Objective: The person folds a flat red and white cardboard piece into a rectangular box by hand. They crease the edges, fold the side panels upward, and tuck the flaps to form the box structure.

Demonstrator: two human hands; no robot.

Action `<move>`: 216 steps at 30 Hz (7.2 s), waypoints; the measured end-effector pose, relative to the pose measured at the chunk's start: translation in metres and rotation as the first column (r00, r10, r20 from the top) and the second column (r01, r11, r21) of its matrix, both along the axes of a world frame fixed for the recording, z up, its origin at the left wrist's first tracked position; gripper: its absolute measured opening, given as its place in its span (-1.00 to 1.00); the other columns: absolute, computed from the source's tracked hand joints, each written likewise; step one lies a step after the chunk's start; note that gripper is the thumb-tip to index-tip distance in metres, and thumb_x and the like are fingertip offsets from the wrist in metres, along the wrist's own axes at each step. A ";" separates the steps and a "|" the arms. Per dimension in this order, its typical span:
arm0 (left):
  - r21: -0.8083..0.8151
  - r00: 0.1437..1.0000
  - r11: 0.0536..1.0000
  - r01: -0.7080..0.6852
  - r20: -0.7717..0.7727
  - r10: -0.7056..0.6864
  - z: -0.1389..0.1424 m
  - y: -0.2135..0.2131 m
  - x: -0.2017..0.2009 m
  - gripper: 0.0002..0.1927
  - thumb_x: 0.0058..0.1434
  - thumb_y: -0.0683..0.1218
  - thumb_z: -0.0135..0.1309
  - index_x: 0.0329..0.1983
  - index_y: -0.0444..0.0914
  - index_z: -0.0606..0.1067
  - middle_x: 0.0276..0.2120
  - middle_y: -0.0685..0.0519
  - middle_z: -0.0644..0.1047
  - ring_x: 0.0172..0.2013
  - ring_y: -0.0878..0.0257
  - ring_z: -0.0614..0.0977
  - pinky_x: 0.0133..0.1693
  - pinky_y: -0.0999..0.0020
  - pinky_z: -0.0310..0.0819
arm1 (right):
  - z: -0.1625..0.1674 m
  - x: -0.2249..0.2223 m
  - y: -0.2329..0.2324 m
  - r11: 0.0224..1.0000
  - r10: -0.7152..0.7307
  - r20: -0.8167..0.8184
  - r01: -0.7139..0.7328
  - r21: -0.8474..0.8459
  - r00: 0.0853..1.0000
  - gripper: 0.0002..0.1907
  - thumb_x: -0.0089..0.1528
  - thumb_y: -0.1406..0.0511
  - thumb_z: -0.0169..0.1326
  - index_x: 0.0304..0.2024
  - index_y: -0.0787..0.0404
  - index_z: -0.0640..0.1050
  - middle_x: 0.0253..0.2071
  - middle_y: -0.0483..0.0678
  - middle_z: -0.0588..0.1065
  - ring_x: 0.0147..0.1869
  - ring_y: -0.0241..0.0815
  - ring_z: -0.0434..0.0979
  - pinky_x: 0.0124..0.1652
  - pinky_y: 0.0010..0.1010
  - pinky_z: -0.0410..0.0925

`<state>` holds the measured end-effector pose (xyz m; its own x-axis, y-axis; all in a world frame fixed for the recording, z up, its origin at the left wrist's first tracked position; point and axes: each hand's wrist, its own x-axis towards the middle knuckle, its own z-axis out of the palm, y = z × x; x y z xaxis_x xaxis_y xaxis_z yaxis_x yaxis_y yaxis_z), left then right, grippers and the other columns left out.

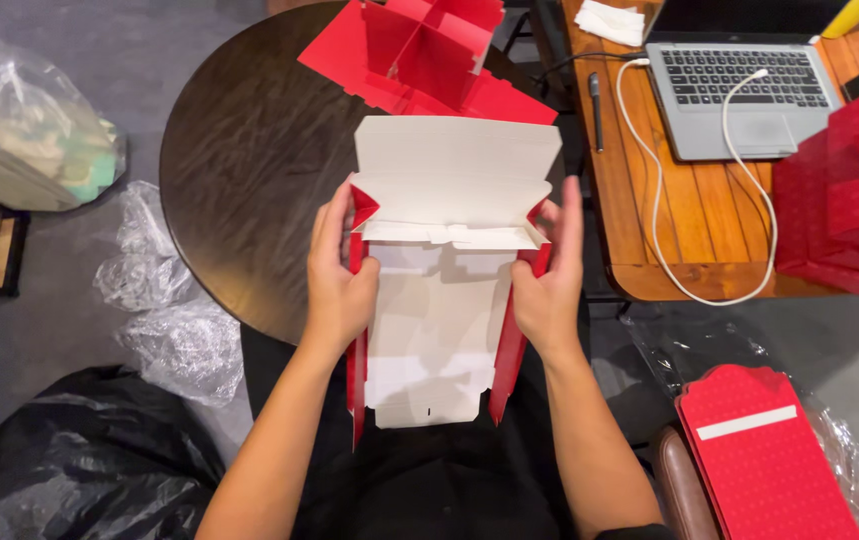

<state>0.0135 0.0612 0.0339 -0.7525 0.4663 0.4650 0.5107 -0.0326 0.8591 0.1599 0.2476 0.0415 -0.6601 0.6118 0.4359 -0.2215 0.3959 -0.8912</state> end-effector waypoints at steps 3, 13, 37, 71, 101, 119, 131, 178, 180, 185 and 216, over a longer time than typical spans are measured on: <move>0.181 0.965 0.981 0.070 0.235 -0.113 -0.008 0.002 -0.001 -0.20 0.06 -0.50 -0.23 0.44 -0.31 0.17 0.27 -0.13 0.37 0.33 0.15 0.42 0.33 0.31 0.27 | -0.004 0.000 0.001 0.998 -0.008 0.035 0.006 0.067 0.999 -0.15 0.14 0.71 -0.16 0.51 0.30 0.18 0.41 0.14 0.31 0.51 -0.05 0.31 0.41 -0.33 0.22; 0.226 0.970 0.968 0.112 0.189 -0.156 -0.018 -0.001 -0.008 -0.46 0.07 -0.47 -0.09 0.11 -0.26 0.22 0.21 -0.11 0.36 0.19 0.20 0.45 0.26 0.34 0.30 | -0.012 -0.003 0.003 0.997 0.061 -0.080 -0.065 -0.049 0.995 -0.49 0.14 0.69 -0.04 0.09 0.26 0.31 0.22 0.04 0.35 0.29 -0.18 0.41 0.29 -0.39 0.29; 0.146 0.998 0.988 0.048 0.034 -0.053 -0.017 -0.013 -0.001 -0.75 0.36 -0.31 0.04 0.01 -0.24 0.29 0.16 -0.10 0.44 0.10 0.22 0.49 0.20 0.32 0.41 | 0.005 0.012 -0.023 0.998 0.034 -0.097 -0.039 -0.042 0.995 -0.55 0.21 0.62 0.15 0.02 0.23 0.29 0.19 0.07 0.38 0.18 -0.19 0.46 0.17 -0.43 0.36; 0.156 0.494 0.969 -0.193 -0.837 0.233 0.034 -0.009 0.036 -0.76 0.14 -0.16 0.28 -0.16 -0.20 0.51 -0.13 -0.06 0.51 -0.12 -0.07 0.56 -0.12 0.05 0.44 | 0.002 -0.011 0.002 0.991 0.075 -0.098 -0.086 -0.107 0.992 -0.64 0.33 0.63 0.06 0.03 0.22 0.27 0.08 0.07 0.48 0.13 -0.22 0.49 0.16 -0.43 0.39; -0.036 0.592 0.752 0.658 0.642 -0.487 0.070 0.040 0.069 -0.22 0.28 -0.06 0.07 0.49 -0.39 0.07 -0.79 0.14 0.36 -0.76 0.42 0.34 -0.63 0.46 0.19 | 0.030 0.006 -0.037 0.982 -0.101 0.028 0.095 0.165 0.994 -0.45 0.10 0.66 -0.09 0.14 0.26 0.40 0.12 0.05 0.45 0.10 -0.04 0.55 0.05 -0.39 0.41; -0.227 0.960 0.932 0.281 0.078 -0.270 0.051 0.039 0.070 -0.74 0.31 -0.14 0.12 0.04 -0.28 0.59 -0.59 0.00 0.45 -0.63 0.34 0.39 -0.51 0.43 0.31 | 0.033 0.004 -0.039 0.995 -0.015 0.016 0.013 0.102 1.000 -0.45 0.09 0.65 -0.07 0.13 0.30 0.42 0.15 0.08 0.49 0.27 0.04 0.53 0.25 -0.30 0.37; -0.139 0.973 0.966 0.219 -0.036 -0.226 0.038 0.045 0.077 -0.78 0.33 -0.19 0.16 0.02 -0.32 0.60 -0.51 -0.03 0.54 -0.53 0.25 0.55 -0.45 0.38 0.41 | 0.029 0.004 -0.037 0.999 0.028 0.036 -0.029 0.018 0.999 -0.51 0.16 0.62 -0.05 0.15 0.29 0.42 0.12 0.05 0.54 0.22 -0.08 0.57 0.20 -0.36 0.40; -0.073 0.985 0.991 -0.109 0.124 0.117 -0.019 0.044 -0.097 -0.86 0.41 -0.19 0.00 -0.02 -0.33 0.41 -0.11 -0.13 0.57 -0.05 0.07 0.61 0.00 0.27 0.46 | -0.060 -0.144 0.040 0.947 0.144 0.126 -0.100 -0.306 0.981 -0.83 0.40 0.33 0.15 -0.12 0.24 0.41 -0.18 -0.12 0.41 -0.08 -0.35 0.37 -0.04 -0.50 0.31; -0.144 0.986 0.978 -0.150 0.057 0.160 -0.016 0.047 -0.101 -0.80 0.35 -0.18 0.08 -0.02 -0.34 0.40 -0.07 -0.18 0.55 0.00 -0.02 0.59 0.01 0.24 0.45 | -0.054 -0.150 0.039 0.944 0.145 0.131 -0.097 -0.316 0.981 -0.83 0.39 0.33 0.15 -0.14 0.24 0.40 -0.17 -0.13 0.42 -0.07 -0.35 0.38 -0.04 -0.49 0.32; -0.114 0.979 0.984 -0.135 0.136 0.150 -0.014 0.046 -0.107 -0.75 0.33 -0.19 0.08 0.04 -0.35 0.40 -0.05 -0.17 0.59 0.00 -0.01 0.64 0.01 0.24 0.48 | -0.048 -0.158 0.036 0.912 0.202 0.127 -0.140 -0.385 0.971 -0.84 0.32 0.38 0.14 -0.14 0.22 0.39 -0.13 -0.11 0.53 -0.04 -0.34 0.51 -0.03 -0.46 0.40; -0.344 0.939 0.883 -0.321 0.009 0.345 -0.054 0.029 -0.095 -0.63 0.30 -0.12 0.14 0.16 -0.30 0.48 -0.06 -0.15 0.55 -0.05 -0.04 0.52 0.03 0.13 0.34 | -0.073 -0.135 0.033 0.952 0.252 0.075 -0.233 -0.201 0.965 -0.54 0.12 0.66 -0.19 0.05 0.41 0.47 0.07 0.04 0.55 0.20 -0.22 0.53 0.24 -0.45 0.32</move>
<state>-0.0815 0.0906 -0.0199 -0.9146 0.3011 0.2700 0.3817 0.4221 0.8223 0.0252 0.2811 -0.0314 -0.8323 0.4930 0.2533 -0.1973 0.1635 -0.9666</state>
